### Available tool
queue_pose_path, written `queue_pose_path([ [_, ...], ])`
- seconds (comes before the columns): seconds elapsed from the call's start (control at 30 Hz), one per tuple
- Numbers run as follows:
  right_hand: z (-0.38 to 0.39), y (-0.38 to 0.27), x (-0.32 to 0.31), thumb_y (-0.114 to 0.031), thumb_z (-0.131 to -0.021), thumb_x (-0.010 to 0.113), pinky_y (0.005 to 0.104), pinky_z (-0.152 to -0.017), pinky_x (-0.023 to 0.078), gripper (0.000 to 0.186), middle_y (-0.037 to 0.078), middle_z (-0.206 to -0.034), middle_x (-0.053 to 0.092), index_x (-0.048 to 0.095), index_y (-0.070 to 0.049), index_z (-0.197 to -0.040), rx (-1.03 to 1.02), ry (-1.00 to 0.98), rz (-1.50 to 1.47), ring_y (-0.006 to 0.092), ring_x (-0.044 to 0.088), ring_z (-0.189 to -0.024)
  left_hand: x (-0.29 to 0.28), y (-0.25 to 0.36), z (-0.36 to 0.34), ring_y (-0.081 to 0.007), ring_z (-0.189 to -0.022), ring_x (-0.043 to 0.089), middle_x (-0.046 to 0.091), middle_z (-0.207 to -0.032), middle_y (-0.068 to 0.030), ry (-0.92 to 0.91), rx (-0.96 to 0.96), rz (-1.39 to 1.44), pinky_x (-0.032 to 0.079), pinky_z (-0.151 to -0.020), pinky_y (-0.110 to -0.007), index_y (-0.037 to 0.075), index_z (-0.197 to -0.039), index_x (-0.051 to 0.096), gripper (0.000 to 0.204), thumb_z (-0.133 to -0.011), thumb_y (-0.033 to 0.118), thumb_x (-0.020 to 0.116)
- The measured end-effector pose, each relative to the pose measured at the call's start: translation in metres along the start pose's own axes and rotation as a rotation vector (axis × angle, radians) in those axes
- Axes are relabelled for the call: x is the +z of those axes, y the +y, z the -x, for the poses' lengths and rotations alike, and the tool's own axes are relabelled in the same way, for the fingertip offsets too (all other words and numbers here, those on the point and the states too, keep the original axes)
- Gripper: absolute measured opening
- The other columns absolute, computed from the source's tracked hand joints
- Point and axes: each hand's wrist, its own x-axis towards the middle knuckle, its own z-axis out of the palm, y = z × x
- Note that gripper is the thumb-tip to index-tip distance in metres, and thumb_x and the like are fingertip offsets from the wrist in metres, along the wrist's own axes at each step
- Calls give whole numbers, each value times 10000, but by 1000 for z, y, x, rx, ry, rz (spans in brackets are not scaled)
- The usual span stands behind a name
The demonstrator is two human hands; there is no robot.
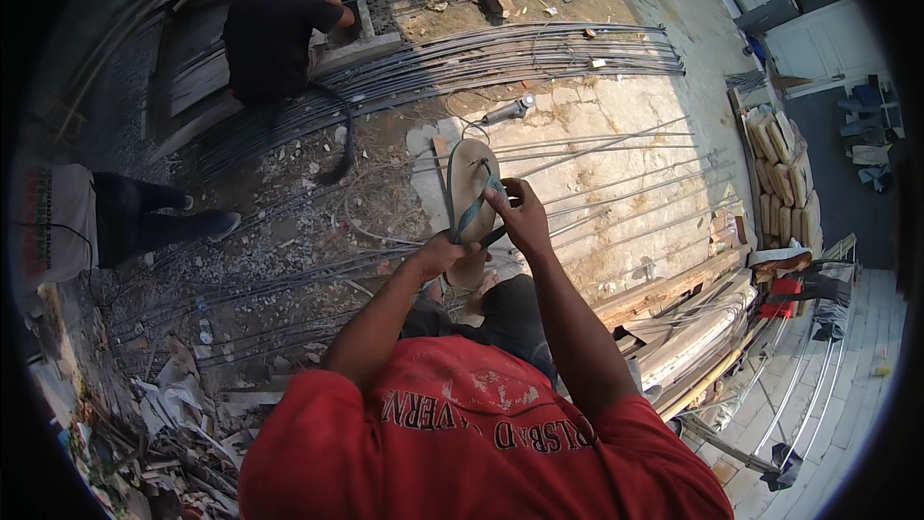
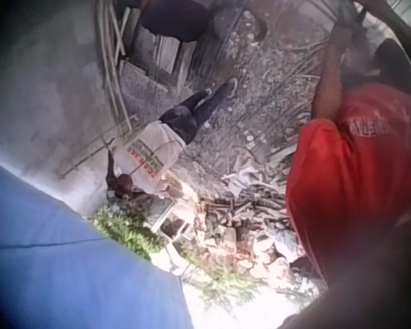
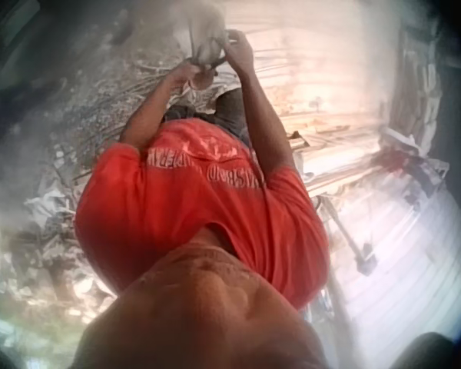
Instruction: The person measures steel rods using a tape measure and a wooden plank as a guide. They then use an angle grinder to cut the steel rods to the measured length. Finally, the person picks up and moves the cut steel rods.
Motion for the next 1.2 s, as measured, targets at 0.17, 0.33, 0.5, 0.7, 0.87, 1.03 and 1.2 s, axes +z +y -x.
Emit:
queue_pose_path([
  [0.17, 3, 0, 8, -375, -883, 783, 414, -850, 559, 490, 164, -1043, 699, 676, -93, -1270, -18, -127, -228, 315, 720, -979, 10, 4, 31, -244, -1068, 727, 719, -1221, -131, 108, 312, -88, 568, -969, -397, 5, -1370, 609, 439, -1005, 229, 703],
  [0.33, 39, -25, 16, -261, -872, 716, 425, -861, 566, 448, 190, -1112, 696, 678, -95, -1286, -228, -210, 90, 345, 714, -1016, 5, 53, 55, -234, -1090, 711, 685, -1221, -101, 499, 351, 448, 600, -956, -387, 26, -1350, 593, 439, -1069, 362, 624],
  [0.5, 53, -34, 26, -263, -921, 718, 430, -804, 576, 337, 184, -1076, 725, 731, -87, -1209, -364, -124, 165, 387, 727, -951, 26, 46, 49, -167, -1008, 709, 683, -1142, -73, 616, 350, 289, 620, -809, -316, 25, -1290, 609, 418, -1103, 395, 555],
  [0.7, 58, -34, 16, -332, -978, 678, 474, -797, 573, 276, 167, -1003, 753, 760, -99, -1100, -298, -164, 218, 401, 725, -926, 40, 46, 48, -151, -953, 699, 681, -1105, -70, 587, 193, 306, 606, -775, -314, 29, -1264, 631, 450, -1105, 439, 537],
  [0.87, 59, 2, 11, -368, -996, 646, 499, -780, 566, 286, 170, -961, 753, 767, -124, -1083, -377, -269, 334, 409, 720, -890, 44, 32, 48, -178, -954, 707, 698, -1128, -75, 626, 71, 283, 584, -754, -332, 6, -1313, 626, 534, -1097, 486, 532],
  [1.03, 82, 10, 11, -394, -985, 653, 498, -758, 568, 316, 179, -940, 747, 767, -109, -1060, -196, -249, 253, 418, 717, -861, 40, 14, 63, -211, -938, 729, 741, -1018, -128, 585, 137, -492, 570, -786, -360, 7, -1201, 698, 468, -1050, 445, 635],
  [1.2, 94, 24, 2, -413, -929, 730, 458, -742, 568, 356, 164, -871, 744, 757, -92, -1080, 45, -322, 101, 378, 738, -821, 70, 39, 82, -283, -926, 741, 748, -971, -178, 529, 201, -753, 555, -798, -390, 20, -1100, 742, 312, -975, 306, 746],
])
